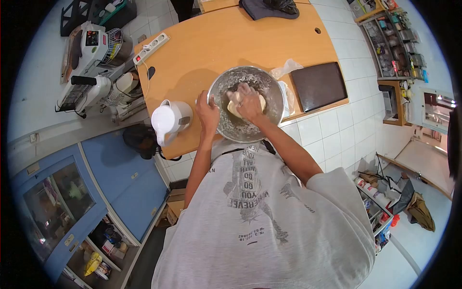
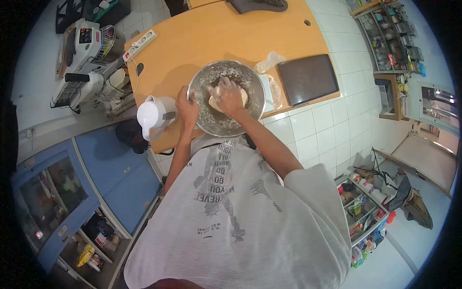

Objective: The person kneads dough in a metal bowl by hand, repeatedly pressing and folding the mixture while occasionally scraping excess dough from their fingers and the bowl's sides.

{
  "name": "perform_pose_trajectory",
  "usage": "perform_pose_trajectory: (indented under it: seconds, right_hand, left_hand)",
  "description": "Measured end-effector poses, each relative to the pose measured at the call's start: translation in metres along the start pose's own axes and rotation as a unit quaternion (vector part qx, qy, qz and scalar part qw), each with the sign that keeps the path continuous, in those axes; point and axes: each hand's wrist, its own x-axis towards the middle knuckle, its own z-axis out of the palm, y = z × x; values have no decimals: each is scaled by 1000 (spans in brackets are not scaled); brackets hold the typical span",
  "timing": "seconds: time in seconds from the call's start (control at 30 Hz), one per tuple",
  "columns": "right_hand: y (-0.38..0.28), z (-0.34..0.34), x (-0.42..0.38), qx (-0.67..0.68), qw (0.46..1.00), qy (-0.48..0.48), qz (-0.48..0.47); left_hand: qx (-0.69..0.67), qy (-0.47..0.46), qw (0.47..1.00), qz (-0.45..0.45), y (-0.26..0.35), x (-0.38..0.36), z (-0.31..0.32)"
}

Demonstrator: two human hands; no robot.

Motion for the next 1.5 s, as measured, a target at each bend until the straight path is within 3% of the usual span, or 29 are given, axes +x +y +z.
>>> perform_pose_trajectory:
  seconds: [0.03, 0.1, 0.13, 0.17, 0.23, 0.37, 0.43, 0.47, 0.6, 0.67, 0.9, 1.07, 1.17, 1.4, 1.5]
  right_hand:
    - [-12, -10, -11, -1, 1000, -2, -1]
    - [-37, -30, -33, -146, 983, 5, -109]
    - [-42, -40, -40, -237, 964, -76, -91]
    - [-40, -43, -46, -238, 964, -76, -91]
    - [-33, -52, -57, -201, 955, -191, -103]
    - [-3, -59, -72, -161, 954, -188, -168]
    - [-5, -84, -59, -120, 943, -261, -171]
    - [15, -73, -52, -85, 947, -213, -226]
    - [-2, -35, -7, -119, 961, -205, -144]
    - [-7, -6, 0, -131, 973, -187, 17]
    - [-15, -24, -47, -199, 964, -166, -65]
    - [-46, -56, -69, -221, 929, -294, 52]
    - [-27, -39, -73, -186, 956, -225, 29]
    - [-12, -18, -7, -134, 956, -261, 20]
    - [-5, -9, 12, -194, 954, -224, -39]
  left_hand:
    - [1, 8, 1000, -3, 1, 0, 0]
    - [2, 13, 1000, -7, 2, 0, -3]
    - [-2, 9, 1000, -6, 2, 1, -5]
    - [-7, 5, 1000, -3, 3, 3, -6]
    - [-1, -4, 1000, -10, 6, 3, -8]
    - [-5, -14, 1000, -11, 16, 6, -14]
    - [0, -24, 1000, -13, 12, 4, -13]
    - [4, -35, 999, -14, 10, 3, -12]
    - [-1, -16, 1000, 10, 8, 0, -6]
    - [-2, -14, 1000, 7, 8, 2, -8]
    - [-7, -3, 1000, -8, 3, 1, -8]
    - [-10, -8, 1000, -17, 5, 0, -11]
    - [0, -11, 1000, -15, 11, 0, -12]
    - [-10, -24, 1000, -9, 5, 2, -10]
    - [-23, -21, 999, -6, 7, 1, -13]
